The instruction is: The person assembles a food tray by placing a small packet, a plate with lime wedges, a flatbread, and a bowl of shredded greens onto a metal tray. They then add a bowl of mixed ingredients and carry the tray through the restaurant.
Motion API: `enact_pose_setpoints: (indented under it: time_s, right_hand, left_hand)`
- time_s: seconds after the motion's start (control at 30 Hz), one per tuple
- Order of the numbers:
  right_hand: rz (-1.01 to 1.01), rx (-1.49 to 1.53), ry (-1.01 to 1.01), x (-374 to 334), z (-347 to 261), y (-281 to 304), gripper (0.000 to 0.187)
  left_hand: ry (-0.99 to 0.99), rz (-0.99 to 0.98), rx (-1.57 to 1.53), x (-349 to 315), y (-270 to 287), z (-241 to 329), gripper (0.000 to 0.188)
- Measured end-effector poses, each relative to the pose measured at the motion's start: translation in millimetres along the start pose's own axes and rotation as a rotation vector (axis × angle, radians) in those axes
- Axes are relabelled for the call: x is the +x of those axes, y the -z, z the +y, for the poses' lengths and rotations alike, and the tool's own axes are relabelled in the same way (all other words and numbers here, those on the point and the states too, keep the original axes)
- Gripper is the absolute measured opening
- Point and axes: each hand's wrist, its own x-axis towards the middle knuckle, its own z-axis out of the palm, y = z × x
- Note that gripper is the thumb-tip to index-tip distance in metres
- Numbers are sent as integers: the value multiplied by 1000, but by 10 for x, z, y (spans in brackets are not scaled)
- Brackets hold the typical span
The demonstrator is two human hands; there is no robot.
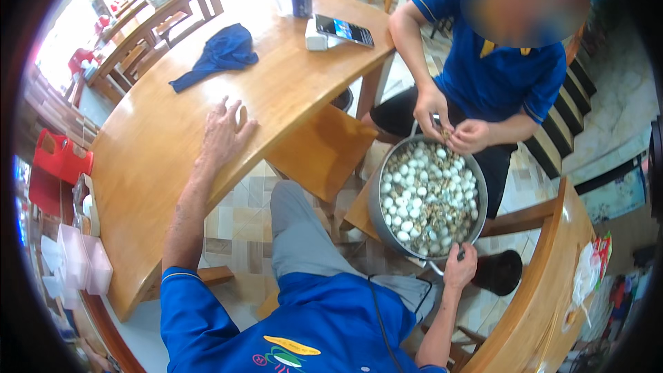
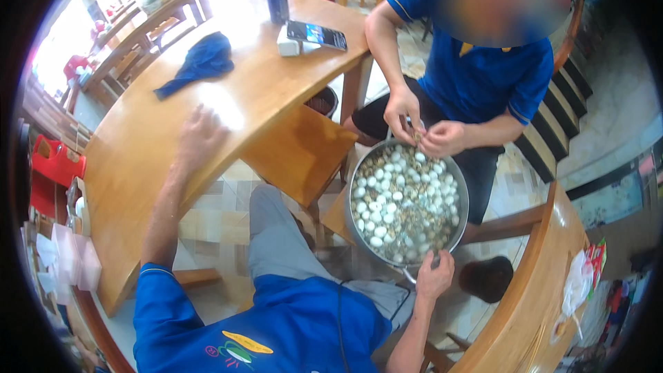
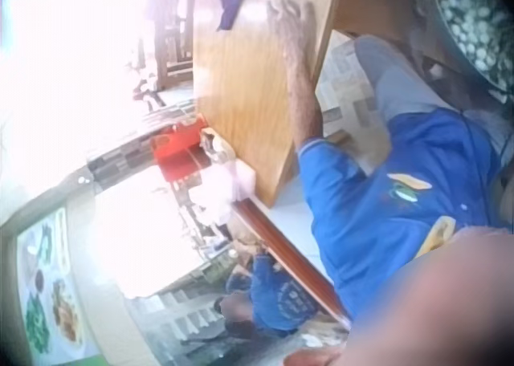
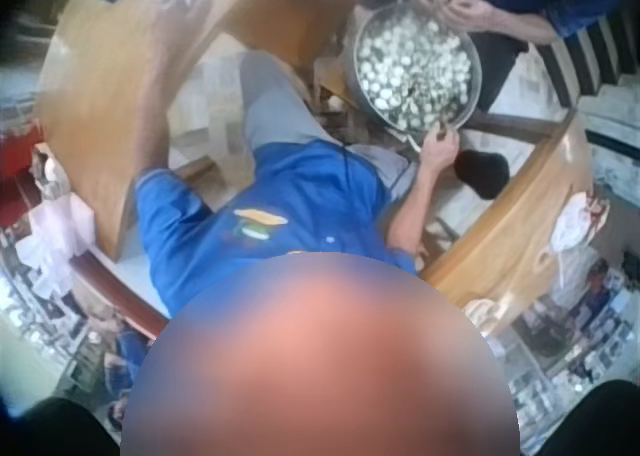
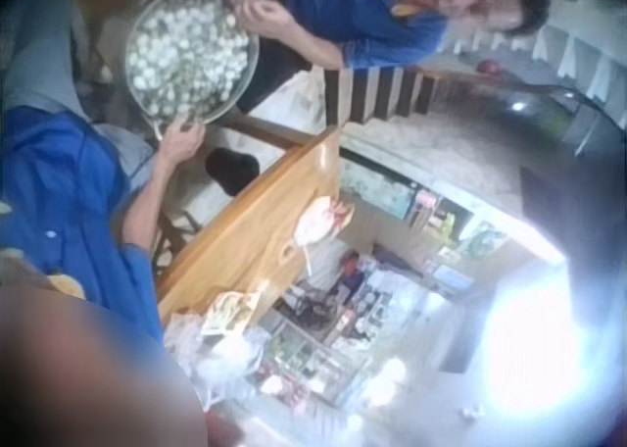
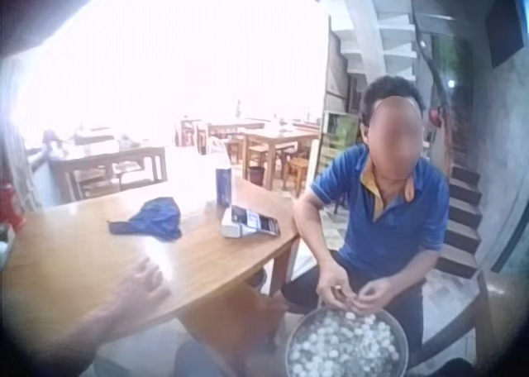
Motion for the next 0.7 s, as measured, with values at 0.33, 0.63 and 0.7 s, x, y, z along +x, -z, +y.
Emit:
enact_pose_setpoints:
  time_s: [0.33, 0.63, 0.7]
  right_hand:
    - [-7, 4, 3, 19, 5, 15, 30]
    - [-9, 24, 1, 43, -11, 14, 29]
    - [-1, 30, 10, 32, -9, -8, 29]
  left_hand:
    - [-22, 15, 33, -49, 34, 50, 59]
    - [-59, 40, 48, -53, 49, 31, 57]
    - [-128, 113, 50, -78, 37, 88, 55]
